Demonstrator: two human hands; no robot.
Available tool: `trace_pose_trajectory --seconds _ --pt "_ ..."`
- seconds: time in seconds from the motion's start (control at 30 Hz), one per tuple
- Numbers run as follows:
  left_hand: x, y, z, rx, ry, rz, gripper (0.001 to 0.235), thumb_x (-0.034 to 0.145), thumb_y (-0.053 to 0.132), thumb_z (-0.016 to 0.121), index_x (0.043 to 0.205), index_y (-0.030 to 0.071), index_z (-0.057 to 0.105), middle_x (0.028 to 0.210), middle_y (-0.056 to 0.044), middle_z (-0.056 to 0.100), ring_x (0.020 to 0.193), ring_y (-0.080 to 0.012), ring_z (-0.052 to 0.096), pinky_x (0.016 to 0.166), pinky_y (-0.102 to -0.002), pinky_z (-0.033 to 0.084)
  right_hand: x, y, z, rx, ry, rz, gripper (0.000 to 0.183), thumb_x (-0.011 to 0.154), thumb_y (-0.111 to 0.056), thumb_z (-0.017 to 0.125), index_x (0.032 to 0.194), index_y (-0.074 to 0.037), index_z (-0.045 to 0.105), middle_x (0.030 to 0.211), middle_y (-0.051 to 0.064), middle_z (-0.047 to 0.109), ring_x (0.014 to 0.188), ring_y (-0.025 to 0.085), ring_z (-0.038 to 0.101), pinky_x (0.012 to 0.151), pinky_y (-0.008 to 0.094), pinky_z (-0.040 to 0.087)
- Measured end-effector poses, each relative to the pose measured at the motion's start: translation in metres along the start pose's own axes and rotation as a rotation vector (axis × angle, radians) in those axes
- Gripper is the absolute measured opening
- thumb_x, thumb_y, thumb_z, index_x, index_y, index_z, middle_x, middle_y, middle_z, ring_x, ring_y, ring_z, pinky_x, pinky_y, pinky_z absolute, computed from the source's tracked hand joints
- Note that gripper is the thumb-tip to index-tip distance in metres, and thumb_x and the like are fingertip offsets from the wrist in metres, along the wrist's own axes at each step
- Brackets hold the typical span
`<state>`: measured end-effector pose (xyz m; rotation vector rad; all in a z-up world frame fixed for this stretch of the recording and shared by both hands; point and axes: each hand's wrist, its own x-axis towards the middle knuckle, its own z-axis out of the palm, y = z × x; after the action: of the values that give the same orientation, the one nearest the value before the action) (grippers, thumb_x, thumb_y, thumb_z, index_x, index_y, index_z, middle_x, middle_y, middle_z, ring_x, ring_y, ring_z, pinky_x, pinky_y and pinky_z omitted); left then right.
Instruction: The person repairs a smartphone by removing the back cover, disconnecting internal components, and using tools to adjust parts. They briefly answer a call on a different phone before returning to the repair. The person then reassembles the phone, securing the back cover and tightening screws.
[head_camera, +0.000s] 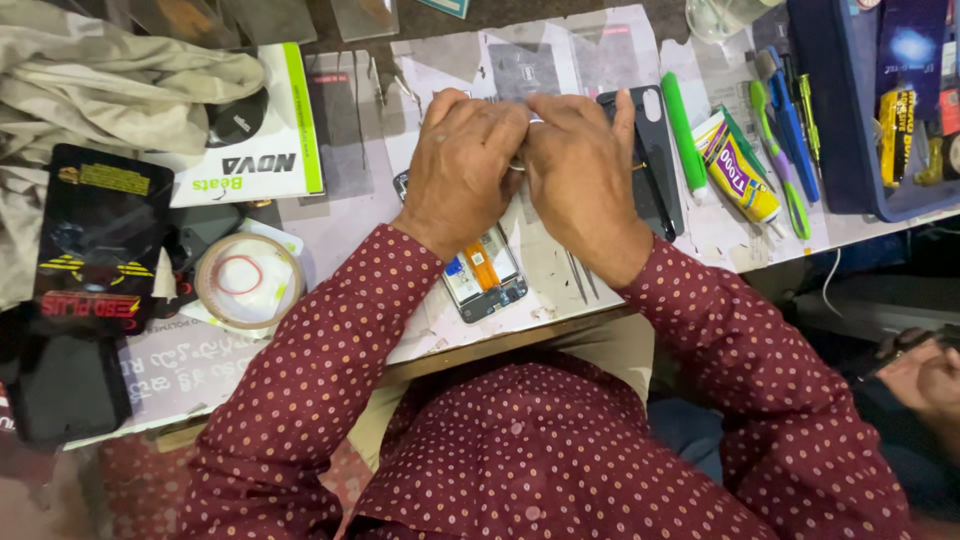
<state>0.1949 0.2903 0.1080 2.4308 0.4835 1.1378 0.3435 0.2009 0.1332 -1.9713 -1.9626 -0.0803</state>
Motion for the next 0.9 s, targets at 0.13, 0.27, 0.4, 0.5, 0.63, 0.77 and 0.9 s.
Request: trace_pose_trajectory --seconds 0.13,0.27,0.4,0.5,0.63,0.77,0.9 --pt "-0.002 0.000 0.002 0.034 0.035 0.019 0.050 0.071 -0.003 0.080 0.116 0.004 0.057 0.109 -0.011 0.069 0.106 -0.0296 0.066 0.100 -0.042 0.043 -0.001 0.000 0.001 0.152 0.093 0.058 0.015 0.089 -0.005 0.074 0.103 -0.007 0.077 0.129 0.010 0.070 0.125 0.030 0.059 0.118 0.066 0.020" --pt "-0.003 -0.001 0.005 0.031 -0.002 0.005 0.046 0.072 -0.002 0.079 0.111 0.006 0.057 0.102 -0.010 0.069 0.102 -0.0291 0.066 0.098 -0.042 0.043 -0.002 0.001 0.002 0.167 0.113 0.075 0.014 0.087 -0.005 0.076 0.101 -0.008 0.077 0.128 0.010 0.071 0.126 0.030 0.059 0.119 0.063 0.021" --pt "-0.001 0.000 0.002 0.003 -0.072 -0.079 0.043 0.075 0.002 0.080 0.111 0.007 0.058 0.090 -0.008 0.067 0.093 -0.0287 0.065 0.097 -0.043 0.043 0.001 0.000 0.000 0.187 0.113 0.076 0.009 0.085 -0.003 0.077 0.093 -0.006 0.074 0.126 0.012 0.071 0.124 0.033 0.059 0.116 0.061 0.021" --pt "0.000 -0.001 -0.001 -0.019 -0.057 -0.087 0.052 0.077 0.007 0.083 0.121 0.005 0.058 0.092 -0.009 0.068 0.092 -0.0292 0.064 0.099 -0.046 0.039 0.002 0.008 -0.011 0.284 0.131 0.045 0.009 0.089 -0.004 0.077 0.096 -0.004 0.070 0.128 0.013 0.070 0.122 0.032 0.060 0.109 0.047 0.039" --pt "0.005 0.000 -0.003 0.015 -0.075 -0.107 0.053 0.074 0.017 0.086 0.118 0.008 0.060 0.093 -0.007 0.071 0.099 -0.0288 0.065 0.101 -0.050 0.032 0.001 0.023 -0.025 0.685 0.013 0.237 0.006 0.098 -0.007 0.072 0.100 -0.003 0.068 0.109 0.007 0.070 0.101 0.016 0.063 0.088 0.030 0.049" --pt "0.012 0.004 -0.001 0.043 -0.074 -0.104 0.047 0.078 0.021 0.086 0.116 0.010 0.062 0.093 -0.006 0.072 0.105 -0.0275 0.065 0.104 -0.053 0.029 0.011 0.044 -0.024 1.058 -0.096 0.420 0.007 0.101 -0.008 0.069 0.102 -0.002 0.068 0.093 -0.001 0.068 0.084 0.005 0.059 0.076 0.022 0.047" --pt "0.016 0.005 0.000 0.072 -0.044 -0.082 0.048 0.075 0.021 0.084 0.116 0.007 0.063 0.094 -0.010 0.071 0.106 -0.0297 0.064 0.104 -0.054 0.028 0.016 0.067 -0.023 1.138 -0.181 0.459 0.006 0.102 -0.008 0.068 0.103 -0.002 0.069 0.093 -0.002 0.067 0.081 0.005 0.058 0.073 0.021 0.047"
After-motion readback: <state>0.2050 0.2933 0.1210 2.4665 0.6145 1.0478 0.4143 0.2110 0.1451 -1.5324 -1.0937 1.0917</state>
